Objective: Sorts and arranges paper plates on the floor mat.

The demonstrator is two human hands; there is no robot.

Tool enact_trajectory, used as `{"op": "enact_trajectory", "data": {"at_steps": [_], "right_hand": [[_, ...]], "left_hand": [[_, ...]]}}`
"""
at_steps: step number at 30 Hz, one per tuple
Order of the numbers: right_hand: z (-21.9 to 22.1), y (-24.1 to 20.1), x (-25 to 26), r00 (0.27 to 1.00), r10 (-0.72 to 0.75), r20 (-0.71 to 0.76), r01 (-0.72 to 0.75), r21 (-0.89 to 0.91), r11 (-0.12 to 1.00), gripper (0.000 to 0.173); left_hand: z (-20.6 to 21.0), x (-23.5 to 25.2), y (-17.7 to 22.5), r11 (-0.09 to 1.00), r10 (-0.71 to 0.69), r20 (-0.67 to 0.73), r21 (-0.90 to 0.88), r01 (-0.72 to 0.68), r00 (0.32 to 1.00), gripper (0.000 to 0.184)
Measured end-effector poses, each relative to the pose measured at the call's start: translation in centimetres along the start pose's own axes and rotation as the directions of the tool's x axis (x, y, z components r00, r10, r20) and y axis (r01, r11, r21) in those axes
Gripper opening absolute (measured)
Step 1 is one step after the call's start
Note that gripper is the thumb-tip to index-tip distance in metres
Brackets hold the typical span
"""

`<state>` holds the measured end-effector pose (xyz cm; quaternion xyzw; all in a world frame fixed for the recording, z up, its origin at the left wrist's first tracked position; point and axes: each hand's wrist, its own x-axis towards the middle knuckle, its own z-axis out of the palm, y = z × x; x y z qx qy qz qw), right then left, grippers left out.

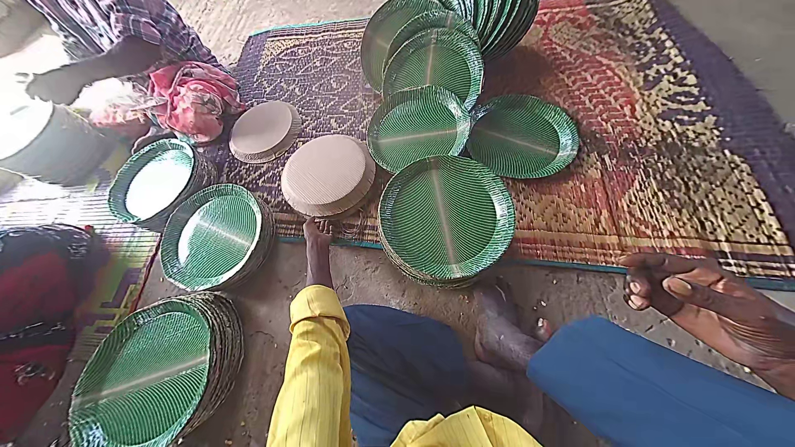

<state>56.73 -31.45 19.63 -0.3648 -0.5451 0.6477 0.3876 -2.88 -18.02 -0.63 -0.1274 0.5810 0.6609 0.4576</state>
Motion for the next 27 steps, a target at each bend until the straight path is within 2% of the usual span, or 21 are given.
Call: {"op": "enact_trajectory", "data": {"at_steps": [7, 18, 23, 27], "right_hand": [[-0.2, 0.1, -0.2, 1.000, 0.013, -0.006, -0.013, 0.006, 1.000, 0.039], [-0.5, 0.3, -0.5, 1.000, 0.010, -0.014, -0.010, 0.012, 1.000, 0.038], [-0.6, 0.6, -0.5, 1.000, 0.000, -0.010, 0.001, 0.021, 1.000, 0.039], [-0.7, 0.6, -0.6, 1.000, 0.003, -0.017, -0.002, 0.015, 1.000, 0.039]], "left_hand": [[0.3, -0.2, 0.3, 0.992, 0.030, -0.014, 0.119, -0.028, 0.999, 0.053], [0.9, -0.8, 0.8, 0.979, 0.048, 0.021, 0.198, -0.051, 0.999, 0.057], [1.0, -0.6, 1.1, 0.994, 0.027, 0.032, 0.104, -0.030, 0.999, 0.065], [0.9, -0.3, 0.8, 0.994, 0.060, 0.014, 0.095, -0.061, 0.998, 0.057]]}}
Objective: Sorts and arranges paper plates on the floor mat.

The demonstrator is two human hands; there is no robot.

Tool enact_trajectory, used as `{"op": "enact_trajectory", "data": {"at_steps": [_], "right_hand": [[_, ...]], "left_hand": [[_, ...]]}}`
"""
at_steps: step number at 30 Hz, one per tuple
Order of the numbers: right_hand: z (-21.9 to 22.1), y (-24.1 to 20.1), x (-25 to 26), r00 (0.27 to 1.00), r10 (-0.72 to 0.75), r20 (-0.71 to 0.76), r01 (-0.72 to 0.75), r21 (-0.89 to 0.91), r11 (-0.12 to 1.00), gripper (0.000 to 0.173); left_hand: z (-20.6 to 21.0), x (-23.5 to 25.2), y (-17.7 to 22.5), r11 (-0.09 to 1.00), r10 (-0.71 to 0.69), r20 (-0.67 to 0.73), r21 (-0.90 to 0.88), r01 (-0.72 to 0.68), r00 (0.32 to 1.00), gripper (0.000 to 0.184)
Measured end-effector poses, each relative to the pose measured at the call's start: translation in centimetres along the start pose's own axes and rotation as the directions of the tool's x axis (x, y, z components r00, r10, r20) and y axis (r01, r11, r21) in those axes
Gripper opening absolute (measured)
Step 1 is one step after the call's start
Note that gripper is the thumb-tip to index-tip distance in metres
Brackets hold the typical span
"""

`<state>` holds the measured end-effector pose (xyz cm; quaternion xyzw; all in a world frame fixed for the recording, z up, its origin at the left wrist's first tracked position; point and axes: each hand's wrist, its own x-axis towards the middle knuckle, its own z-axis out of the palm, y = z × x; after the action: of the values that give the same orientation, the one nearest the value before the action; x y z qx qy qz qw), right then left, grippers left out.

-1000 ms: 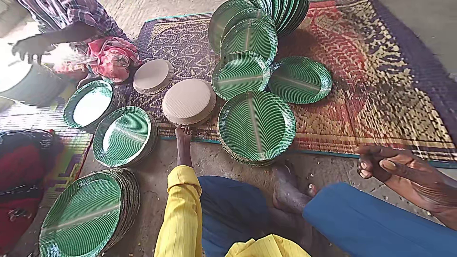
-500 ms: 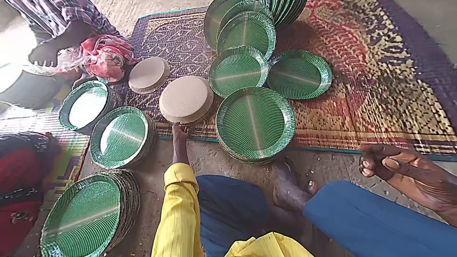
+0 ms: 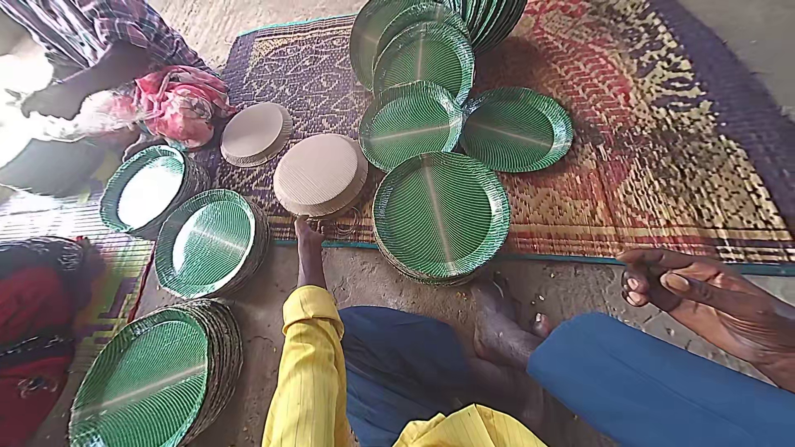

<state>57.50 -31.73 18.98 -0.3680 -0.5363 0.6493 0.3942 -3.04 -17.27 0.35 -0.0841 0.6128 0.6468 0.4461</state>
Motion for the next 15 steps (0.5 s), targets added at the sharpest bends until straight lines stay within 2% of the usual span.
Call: {"op": "enact_trajectory", "data": {"at_steps": [4, 8, 12, 14, 15], "right_hand": [[0.0, -0.1, -0.1, 1.000, 0.011, -0.011, -0.011, -0.007, 1.000, 0.039], [0.1, -0.3, 0.3, 1.000, 0.018, 0.008, -0.018, -0.014, 1.000, 0.038], [1.3, -1.4, -0.3, 0.989, 0.110, -0.100, -0.111, -0.009, 0.994, 0.028], [1.5, -1.7, -0.3, 0.985, 0.126, -0.119, -0.126, 0.009, 0.992, 0.023], [1.7, -1.9, -0.3, 0.984, 0.126, -0.127, -0.125, 0.016, 0.992, 0.021]], "left_hand": [[0.5, 0.5, -0.6, 0.996, 0.069, 0.010, 0.054, -0.069, 0.998, 0.052], [0.9, 0.3, -0.4, 0.992, 0.126, 0.043, 0.019, -0.127, 0.991, 0.050], [1.9, -1.6, 0.2, 0.987, 0.160, 0.145, 0.009, -0.163, 0.976, 0.054], [1.5, 0.3, 0.3, 0.983, 0.182, 0.238, -0.009, -0.185, 0.954, 0.054], [0.9, 3.4, 0.1, 0.979, 0.200, 0.272, -0.018, -0.203, 0.941, 0.053]]}}
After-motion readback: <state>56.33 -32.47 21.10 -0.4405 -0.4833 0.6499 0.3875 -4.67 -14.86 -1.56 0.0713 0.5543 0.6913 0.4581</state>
